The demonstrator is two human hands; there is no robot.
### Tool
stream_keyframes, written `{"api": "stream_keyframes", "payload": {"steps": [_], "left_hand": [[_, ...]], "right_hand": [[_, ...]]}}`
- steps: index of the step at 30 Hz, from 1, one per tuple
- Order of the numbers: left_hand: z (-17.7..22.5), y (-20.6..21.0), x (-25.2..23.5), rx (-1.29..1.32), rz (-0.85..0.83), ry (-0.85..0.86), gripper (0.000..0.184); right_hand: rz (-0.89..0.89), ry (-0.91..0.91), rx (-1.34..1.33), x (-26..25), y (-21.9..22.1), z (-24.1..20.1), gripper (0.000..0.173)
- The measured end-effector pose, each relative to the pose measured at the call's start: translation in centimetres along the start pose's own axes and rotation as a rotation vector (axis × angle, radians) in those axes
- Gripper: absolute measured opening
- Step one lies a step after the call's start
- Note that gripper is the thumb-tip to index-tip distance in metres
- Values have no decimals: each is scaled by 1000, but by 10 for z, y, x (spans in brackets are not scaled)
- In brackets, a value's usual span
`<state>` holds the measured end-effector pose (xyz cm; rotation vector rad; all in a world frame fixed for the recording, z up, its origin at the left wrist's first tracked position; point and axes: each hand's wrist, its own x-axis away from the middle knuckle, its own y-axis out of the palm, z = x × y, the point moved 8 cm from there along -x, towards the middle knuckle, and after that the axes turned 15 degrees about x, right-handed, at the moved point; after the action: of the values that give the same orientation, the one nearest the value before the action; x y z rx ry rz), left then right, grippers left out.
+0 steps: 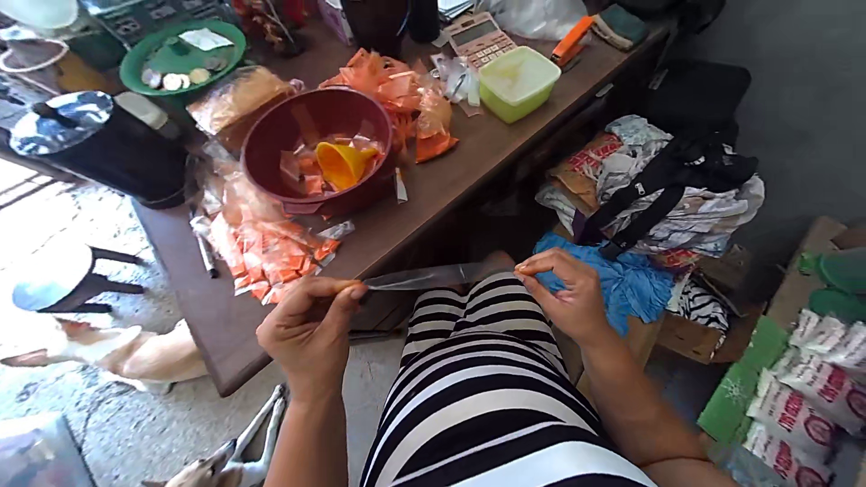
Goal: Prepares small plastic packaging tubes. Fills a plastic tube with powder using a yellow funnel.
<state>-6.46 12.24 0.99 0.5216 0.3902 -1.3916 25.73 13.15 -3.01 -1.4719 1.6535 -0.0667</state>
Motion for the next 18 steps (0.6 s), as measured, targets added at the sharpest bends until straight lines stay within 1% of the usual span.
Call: {"api": "stream_keyframes", "payload": {"steps": [2,5,8,9,13,16,18], "left_hand": [[-1,5,-2,-9,4,13,3],[-4,16,-6,28,-53,28,7],[-8,26,-11,32,-104,5,14],[-10,29,-11,27,-102,-2,14],[-12,31,-13,-15,-37,-18,5],[-14,31,-13,-8,3,-36,9],[-15,30,-13,20,15,-55,5]], "right_hand": [[-6,-5,-2,-1,-1,3,8],[-17,-9,1,-4,-2,9,8],[-11,14,11,-7,-5,19,8],[-11,22,16,-7,-5,22,8],[-7,43,30,-8,-7,31,8],[-26,33,41,-8,-4,32,8],[-57,19,44,-7,2,30,10]]}}
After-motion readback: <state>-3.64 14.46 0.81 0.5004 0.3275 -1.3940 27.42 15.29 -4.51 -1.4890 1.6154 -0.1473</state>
